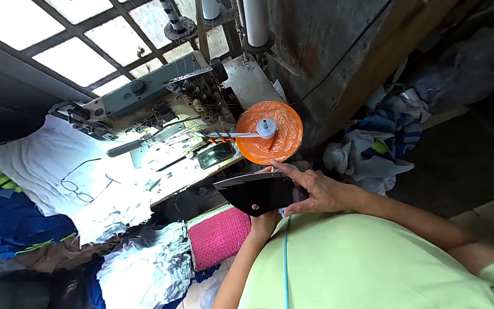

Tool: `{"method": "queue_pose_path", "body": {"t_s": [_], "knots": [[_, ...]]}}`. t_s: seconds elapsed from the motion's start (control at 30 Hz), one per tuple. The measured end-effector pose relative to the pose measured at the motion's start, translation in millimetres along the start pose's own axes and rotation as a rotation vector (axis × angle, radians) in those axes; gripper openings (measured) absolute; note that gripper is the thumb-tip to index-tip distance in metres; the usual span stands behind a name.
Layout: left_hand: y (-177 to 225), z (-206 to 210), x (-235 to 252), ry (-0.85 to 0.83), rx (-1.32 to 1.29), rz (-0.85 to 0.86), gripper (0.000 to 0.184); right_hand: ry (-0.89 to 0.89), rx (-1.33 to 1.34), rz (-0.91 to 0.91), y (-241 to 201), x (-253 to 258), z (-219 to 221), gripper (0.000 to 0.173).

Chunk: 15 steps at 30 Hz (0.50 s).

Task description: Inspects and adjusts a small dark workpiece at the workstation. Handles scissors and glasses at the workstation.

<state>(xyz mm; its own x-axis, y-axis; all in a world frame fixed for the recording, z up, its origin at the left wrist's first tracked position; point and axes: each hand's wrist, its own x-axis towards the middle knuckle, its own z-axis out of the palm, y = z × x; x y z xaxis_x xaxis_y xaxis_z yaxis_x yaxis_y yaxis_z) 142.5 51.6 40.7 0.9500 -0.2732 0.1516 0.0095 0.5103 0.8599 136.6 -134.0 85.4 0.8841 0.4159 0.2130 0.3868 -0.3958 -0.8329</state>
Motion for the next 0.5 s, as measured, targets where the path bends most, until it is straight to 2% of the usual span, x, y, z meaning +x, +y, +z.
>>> {"method": "queue_pose_path", "body": {"t_s": [0.07, 0.23, 0.33, 0.5], "knots": [[-0.8, 1.1, 0.5, 0.037, -0.013, -0.035, 0.012, -0.020, -0.017, 0.018, -1.3, 0.9, 0.1, 0.093], [0.6, 1.4, 0.8, 0.060, 0.155, 0.007, 0.018, -0.043, -0.064, 0.066, 0.1, 1.8, 1.1, 0.093], [1.8, -2.9, -2.4, 0.040, 0.312, 0.001, 0.013, -0.016, -0.142, 0.057, 2.5, 1.2, 4.0, 0.091], [-1.8, -7.1, -4.1, -0.023, 0.361, 0.040, 0.017, 0.054, -0.182, 0.011, 5.6, -0.3, 7.9, 0.088]]}}
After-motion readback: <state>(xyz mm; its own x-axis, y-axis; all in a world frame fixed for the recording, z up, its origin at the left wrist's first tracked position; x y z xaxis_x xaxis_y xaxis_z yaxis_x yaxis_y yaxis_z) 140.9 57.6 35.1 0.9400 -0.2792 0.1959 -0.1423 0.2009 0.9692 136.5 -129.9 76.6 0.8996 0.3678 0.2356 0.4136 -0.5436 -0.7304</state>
